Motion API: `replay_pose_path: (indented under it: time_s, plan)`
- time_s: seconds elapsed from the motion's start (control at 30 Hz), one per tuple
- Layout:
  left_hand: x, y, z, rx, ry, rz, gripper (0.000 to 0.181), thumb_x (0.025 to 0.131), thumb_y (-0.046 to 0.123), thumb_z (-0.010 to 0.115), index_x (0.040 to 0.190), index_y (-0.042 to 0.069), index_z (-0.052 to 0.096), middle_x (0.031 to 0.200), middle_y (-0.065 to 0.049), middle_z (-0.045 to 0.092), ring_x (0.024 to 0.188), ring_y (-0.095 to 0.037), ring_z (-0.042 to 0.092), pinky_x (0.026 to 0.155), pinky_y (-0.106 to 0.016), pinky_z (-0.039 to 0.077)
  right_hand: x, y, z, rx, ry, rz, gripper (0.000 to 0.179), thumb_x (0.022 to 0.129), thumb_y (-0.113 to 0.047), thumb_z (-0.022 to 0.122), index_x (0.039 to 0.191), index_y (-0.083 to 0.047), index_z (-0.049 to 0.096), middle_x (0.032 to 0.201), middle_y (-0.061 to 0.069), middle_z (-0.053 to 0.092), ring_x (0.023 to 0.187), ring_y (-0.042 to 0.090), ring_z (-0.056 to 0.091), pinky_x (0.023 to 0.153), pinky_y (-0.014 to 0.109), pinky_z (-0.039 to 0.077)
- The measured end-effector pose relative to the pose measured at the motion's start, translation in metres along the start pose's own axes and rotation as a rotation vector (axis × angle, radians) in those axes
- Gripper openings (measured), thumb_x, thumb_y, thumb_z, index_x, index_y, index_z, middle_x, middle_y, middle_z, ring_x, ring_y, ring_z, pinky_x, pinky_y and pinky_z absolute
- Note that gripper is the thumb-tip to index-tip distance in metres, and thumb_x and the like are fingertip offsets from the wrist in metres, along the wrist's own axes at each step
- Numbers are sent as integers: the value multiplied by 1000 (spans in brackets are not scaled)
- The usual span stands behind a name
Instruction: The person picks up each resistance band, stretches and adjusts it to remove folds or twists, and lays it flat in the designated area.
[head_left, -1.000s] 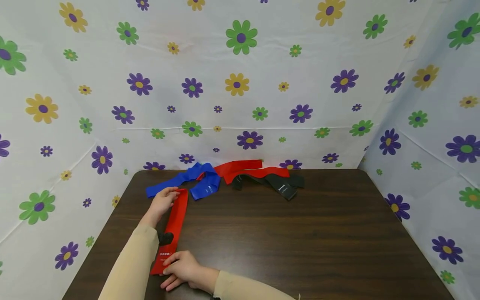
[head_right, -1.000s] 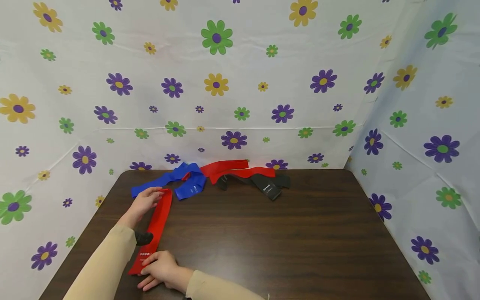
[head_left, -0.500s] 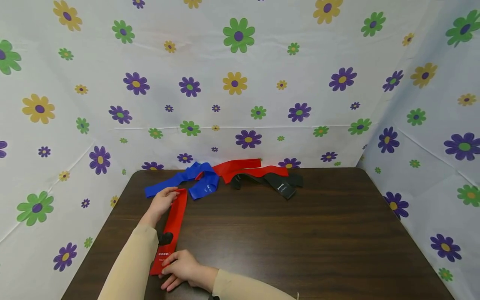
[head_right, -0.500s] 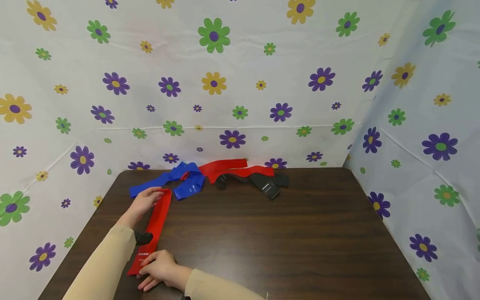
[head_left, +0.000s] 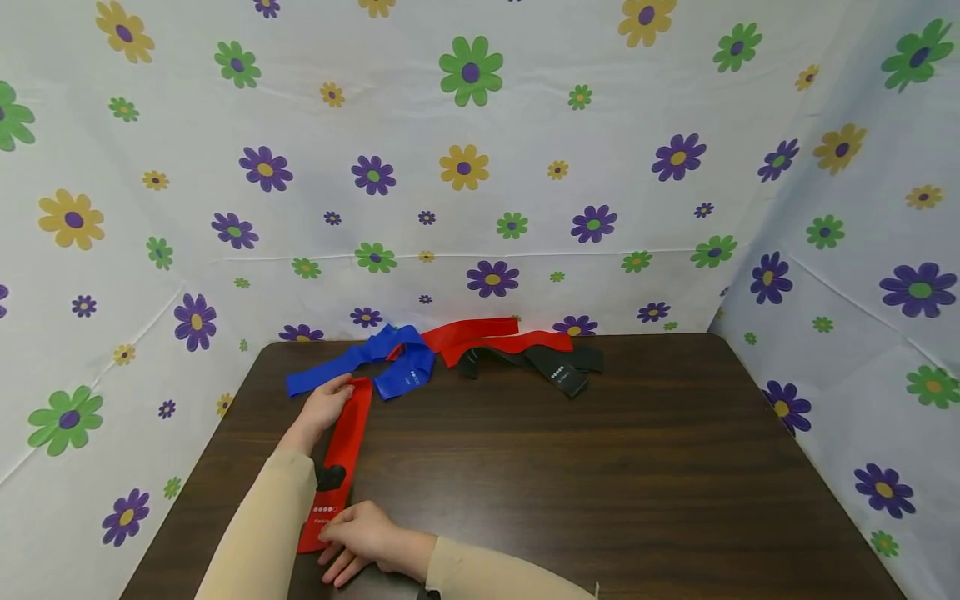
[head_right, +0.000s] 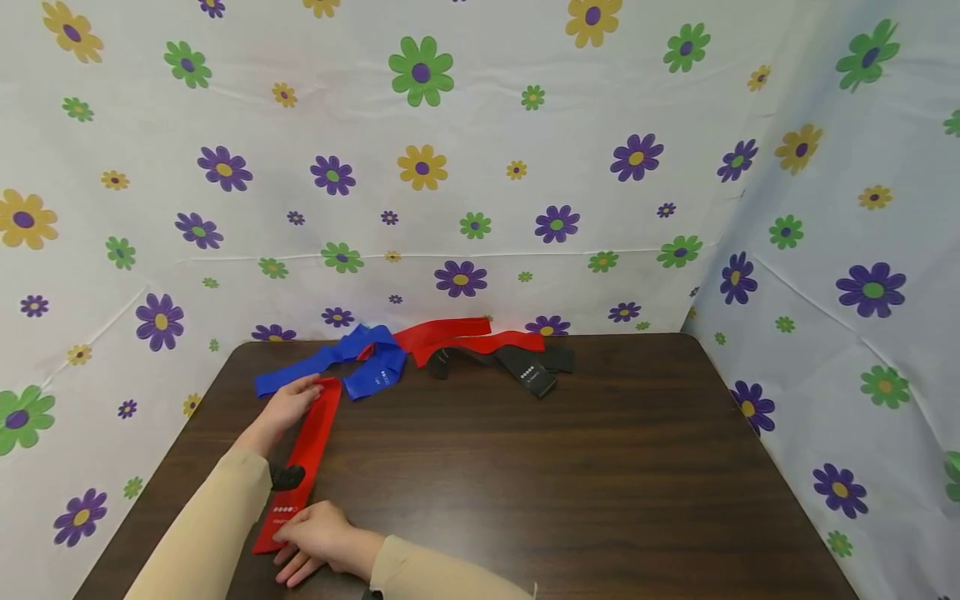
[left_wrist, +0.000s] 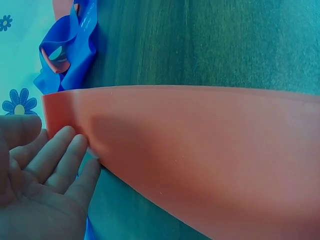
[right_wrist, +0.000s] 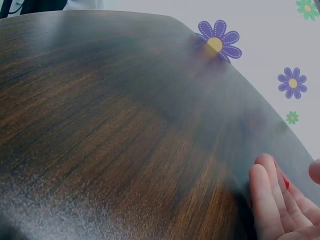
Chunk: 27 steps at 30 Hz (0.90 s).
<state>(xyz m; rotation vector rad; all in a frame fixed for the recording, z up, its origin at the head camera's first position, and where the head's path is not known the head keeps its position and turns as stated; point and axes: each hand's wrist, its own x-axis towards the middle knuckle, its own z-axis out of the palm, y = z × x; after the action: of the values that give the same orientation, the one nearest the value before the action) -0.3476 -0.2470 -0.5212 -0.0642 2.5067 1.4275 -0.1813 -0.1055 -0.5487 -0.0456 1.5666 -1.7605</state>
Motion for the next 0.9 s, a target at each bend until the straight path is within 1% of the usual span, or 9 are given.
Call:
replay_pose_path:
  time_s: [0.07, 0.2, 0.33, 0.43, 0.5, 0.63, 0.73, 0.83, 0.9]
  plan:
    - [0, 1, 0, 8, -14, 1, 52, 105, 15, 37, 151, -3, 22, 147, -32, 31, 131, -43, 36, 108, -53, 31, -1, 0, -1, -7, -14, 7, 13, 92, -14, 62, 92, -4, 70, 76, 15, 69, 78, 40, 69, 52, 35, 57]
    - [-1, 4, 1, 30, -31, -11, 54, 104, 14, 37, 152, -1, 18, 148, -31, 30, 134, -44, 33, 109, -54, 29, -2, -1, -4, -16, -35, 16, 14, 93, -16, 61, 96, -6, 71, 77, 15, 70, 75, 35, 70, 50, 32, 56]
    - [-1, 7, 2, 57, -30, -17, 56, 104, 14, 37, 153, -2, 15, 149, -30, 30, 136, -44, 30, 110, -54, 27, -2, 1, -6, -17, -52, 23, 14, 93, -16, 61, 98, -7, 71, 78, 15, 70, 74, 34, 71, 50, 32, 56]
    - [-1, 8, 2, 68, -35, -20, 57, 104, 14, 37, 152, -3, 12, 149, -30, 29, 137, -44, 27, 111, -54, 25, -2, 2, -7, -21, -58, 33, 14, 93, -16, 62, 96, -6, 71, 78, 15, 70, 74, 33, 71, 51, 33, 56]
    - [-2, 9, 2, 83, -37, -22, 56, 104, 15, 37, 152, -4, 14, 150, -30, 29, 137, -44, 27, 111, -54, 25, -1, 3, -7, -24, -61, 39, 14, 92, -16, 62, 95, -6, 71, 78, 14, 70, 73, 32, 71, 51, 33, 56]
    - [-4, 10, 2, 133, -46, -32, 52, 104, 18, 38, 150, -5, 24, 150, -30, 27, 137, -46, 25, 110, -57, 25, -1, 3, -10, -30, -76, 51, 15, 93, -17, 62, 94, -5, 71, 79, 14, 70, 71, 28, 71, 50, 31, 56]
    - [-6, 11, 3, 165, -40, -35, 50, 104, 19, 39, 148, -4, 31, 150, -30, 27, 137, -47, 25, 109, -58, 25, -2, 1, -16, -40, -87, 51, 16, 93, -17, 62, 94, -4, 71, 79, 15, 70, 64, 23, 69, 49, 31, 55]
    - [-8, 12, 5, 196, -16, -18, 48, 103, 20, 41, 145, -5, 37, 148, -32, 30, 135, -48, 28, 108, -59, 27, -2, -3, -27, -56, -85, 25, 17, 93, -17, 61, 95, -3, 71, 79, 15, 70, 59, 18, 67, 50, 32, 56]
    - [-9, 12, 7, 211, 13, -1, 46, 103, 20, 44, 142, -5, 42, 146, -31, 34, 133, -48, 32, 106, -58, 30, -2, -7, -37, -62, -66, -9, 17, 93, -16, 61, 95, -1, 70, 78, 14, 70, 57, 16, 65, 51, 34, 57]
